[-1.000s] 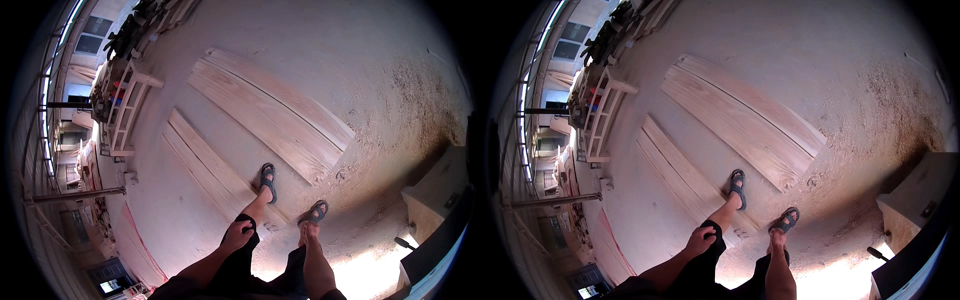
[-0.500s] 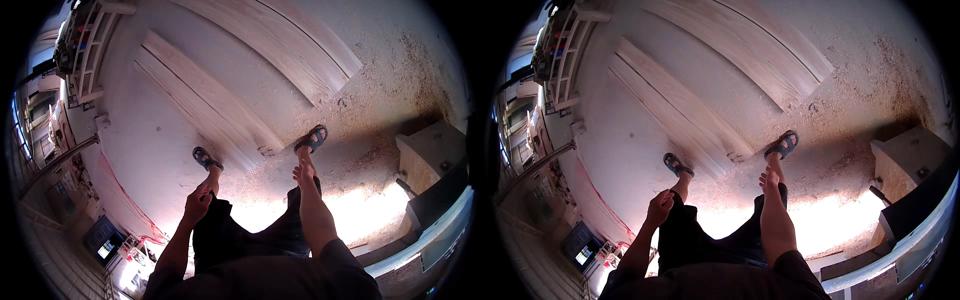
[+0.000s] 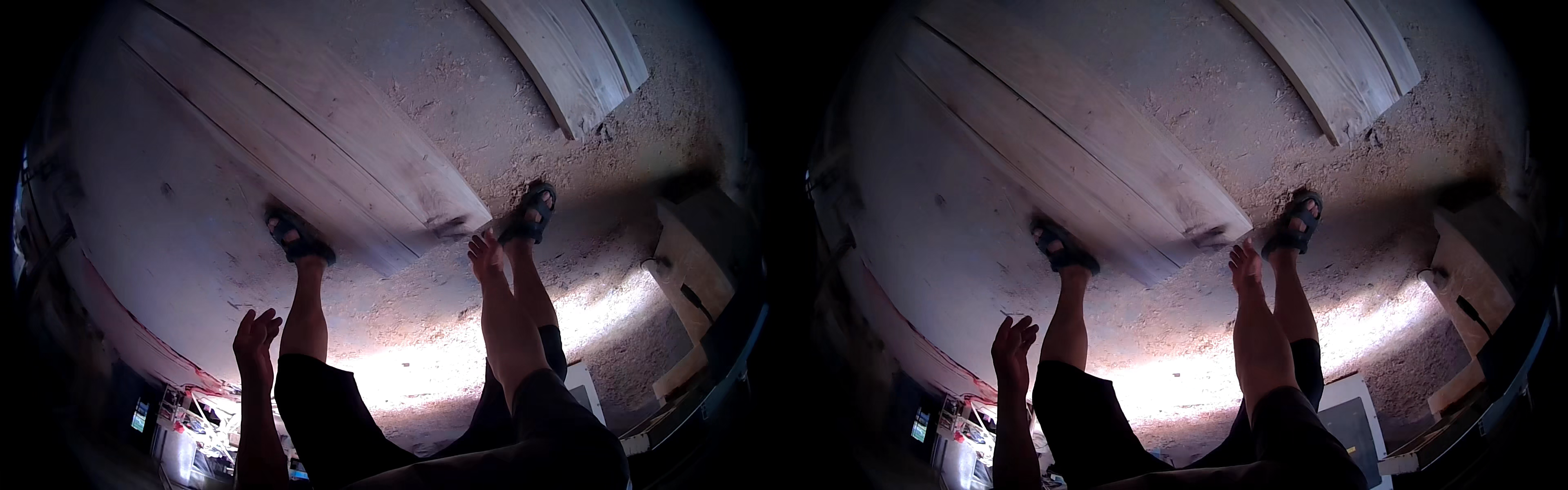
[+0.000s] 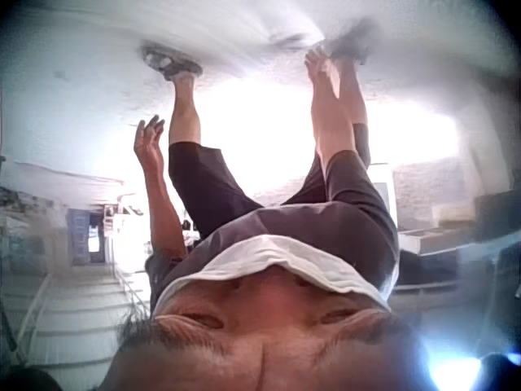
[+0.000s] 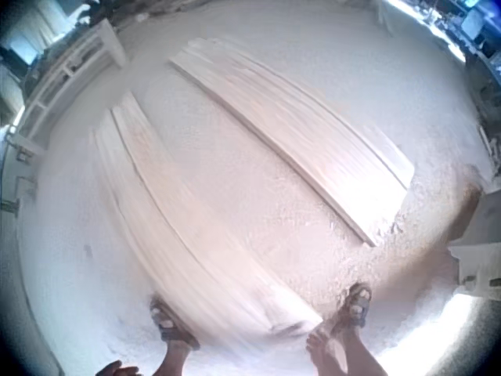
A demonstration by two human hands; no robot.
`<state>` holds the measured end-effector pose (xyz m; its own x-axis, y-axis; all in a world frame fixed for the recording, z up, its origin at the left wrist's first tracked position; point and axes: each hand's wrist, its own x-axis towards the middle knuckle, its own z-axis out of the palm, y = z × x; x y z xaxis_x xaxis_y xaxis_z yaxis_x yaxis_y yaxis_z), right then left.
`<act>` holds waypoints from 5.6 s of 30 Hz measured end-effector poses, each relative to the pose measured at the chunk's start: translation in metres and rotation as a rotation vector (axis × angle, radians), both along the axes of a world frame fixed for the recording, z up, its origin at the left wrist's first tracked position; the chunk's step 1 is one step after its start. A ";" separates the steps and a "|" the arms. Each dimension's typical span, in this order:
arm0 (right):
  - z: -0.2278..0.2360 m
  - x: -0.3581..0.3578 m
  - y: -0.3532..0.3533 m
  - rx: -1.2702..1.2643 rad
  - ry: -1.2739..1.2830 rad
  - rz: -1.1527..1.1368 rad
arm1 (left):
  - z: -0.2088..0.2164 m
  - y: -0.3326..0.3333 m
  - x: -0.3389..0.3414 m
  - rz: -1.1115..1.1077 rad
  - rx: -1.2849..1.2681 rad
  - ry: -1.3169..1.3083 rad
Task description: The person walks through a workshop, picks up several wooden planks from the floor, and arranges them side by side. They then use a tape measure to measure the width of the arranged planks.
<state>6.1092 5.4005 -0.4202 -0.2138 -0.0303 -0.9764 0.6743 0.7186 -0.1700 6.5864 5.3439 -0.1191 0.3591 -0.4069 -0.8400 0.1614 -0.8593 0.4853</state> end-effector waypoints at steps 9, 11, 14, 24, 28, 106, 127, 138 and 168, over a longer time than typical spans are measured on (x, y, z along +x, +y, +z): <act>-0.048 0.034 -0.012 -0.197 -0.147 -0.148 | -0.065 0.036 -0.003 0.128 0.124 0.084; -0.032 0.024 0.002 -0.315 -0.143 -0.151 | -0.080 0.032 -0.006 0.110 0.089 0.184; 0.045 0.040 0.004 -0.313 -0.124 -0.007 | -0.086 -0.009 -0.022 0.104 0.053 0.295; 0.273 0.082 -0.008 -0.374 0.074 0.182 | -0.119 -0.166 -0.065 0.519 -0.179 0.610; 0.314 0.090 -0.029 -0.338 -0.077 0.057 | -0.077 -0.196 -0.096 0.482 -0.161 0.474; -0.079 -0.207 -0.205 -0.030 0.243 0.142 | -0.082 -0.101 -0.119 -0.185 0.050 0.127; -0.104 0.099 0.073 -0.376 -0.741 -0.527 | -0.105 -0.059 -0.047 0.261 -0.123 0.499; -0.028 0.068 0.061 -0.169 -0.109 -0.154 | -0.112 -0.026 -0.005 0.204 -0.113 0.455; 0.243 0.022 -0.006 -0.321 0.608 -0.096 | -0.100 -0.252 -0.207 0.562 -0.149 0.510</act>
